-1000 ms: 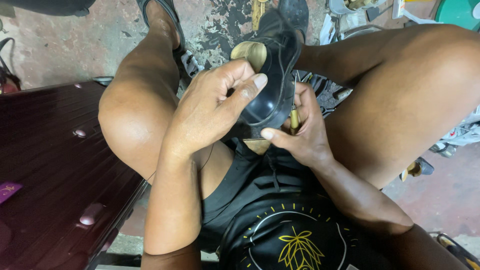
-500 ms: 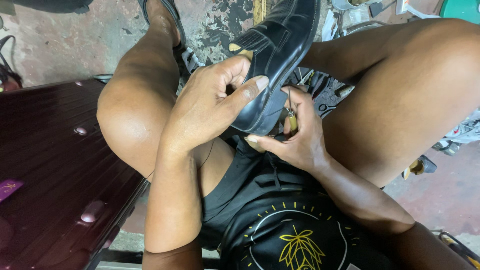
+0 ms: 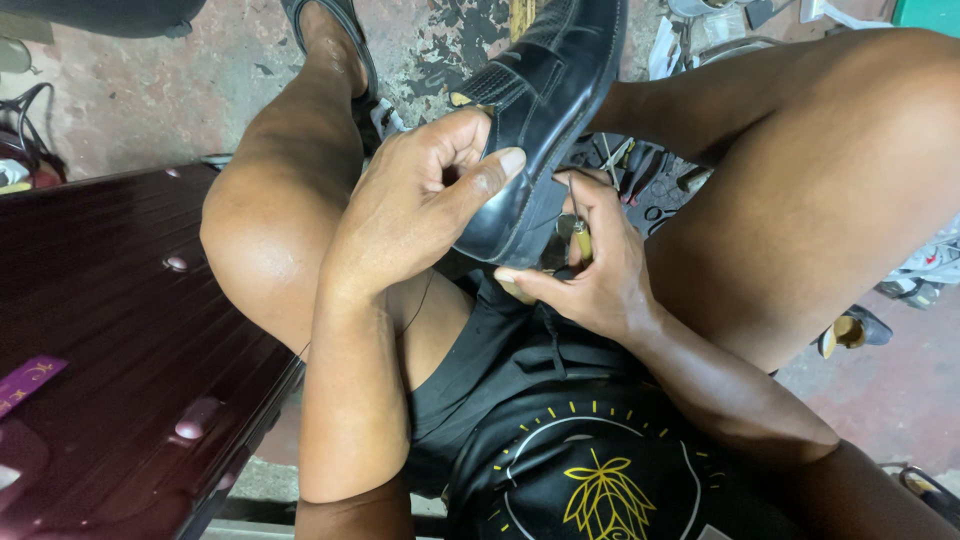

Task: The person stitches the heel counter of a black leather shoe using a needle and thread. They repeatedly push the needle through the leather and pull the thread tight to secure the seam.

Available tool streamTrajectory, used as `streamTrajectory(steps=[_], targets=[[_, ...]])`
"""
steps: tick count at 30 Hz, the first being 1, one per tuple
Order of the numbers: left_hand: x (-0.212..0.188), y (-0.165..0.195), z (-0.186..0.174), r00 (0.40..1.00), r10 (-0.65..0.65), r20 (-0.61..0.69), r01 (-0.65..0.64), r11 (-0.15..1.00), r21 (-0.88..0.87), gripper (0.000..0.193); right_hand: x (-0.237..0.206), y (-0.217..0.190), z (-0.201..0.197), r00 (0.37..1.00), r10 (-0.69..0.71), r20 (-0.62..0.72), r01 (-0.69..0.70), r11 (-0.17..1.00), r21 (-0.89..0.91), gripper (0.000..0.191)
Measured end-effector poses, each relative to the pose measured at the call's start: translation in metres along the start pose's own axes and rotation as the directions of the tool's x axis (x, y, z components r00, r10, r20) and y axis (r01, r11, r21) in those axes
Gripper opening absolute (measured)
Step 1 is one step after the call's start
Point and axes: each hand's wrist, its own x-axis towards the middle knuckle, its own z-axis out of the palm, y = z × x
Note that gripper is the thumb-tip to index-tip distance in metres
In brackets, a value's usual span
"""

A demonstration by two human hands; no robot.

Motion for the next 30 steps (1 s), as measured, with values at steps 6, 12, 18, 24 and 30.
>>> streamTrajectory(steps=[6,12,18,24,30], targets=[[0.002,-0.007,0.000,0.999,0.044,0.005,-0.044,0.999,0.032,0.045,-0.002,-0.002,0.003,0.994,0.093,0.048,-0.102,0.968,0.230,0.094],[0.001,-0.032,0.003,0.983,0.178,-0.042,-0.178,0.984,-0.001,0.047,-0.004,-0.006,0.008,1.000,0.010,0.011,-0.010,1.000,-0.022,0.092],[0.006,-0.059,0.008,0.961,0.268,-0.069,-0.267,0.963,0.025,0.051,-0.014,-0.006,0.019,0.995,0.093,0.047,-0.099,0.986,0.136,0.084],[0.023,-0.078,0.024,0.937,0.343,-0.070,-0.327,0.929,0.172,0.059,-0.020,0.005,0.018,0.994,0.082,0.067,-0.090,0.986,0.138,0.080],[0.023,-0.092,0.040,0.921,0.366,-0.135,-0.354,0.929,0.109,0.049,-0.026,0.014,0.035,0.978,0.204,0.045,-0.208,0.935,0.288,0.067]])
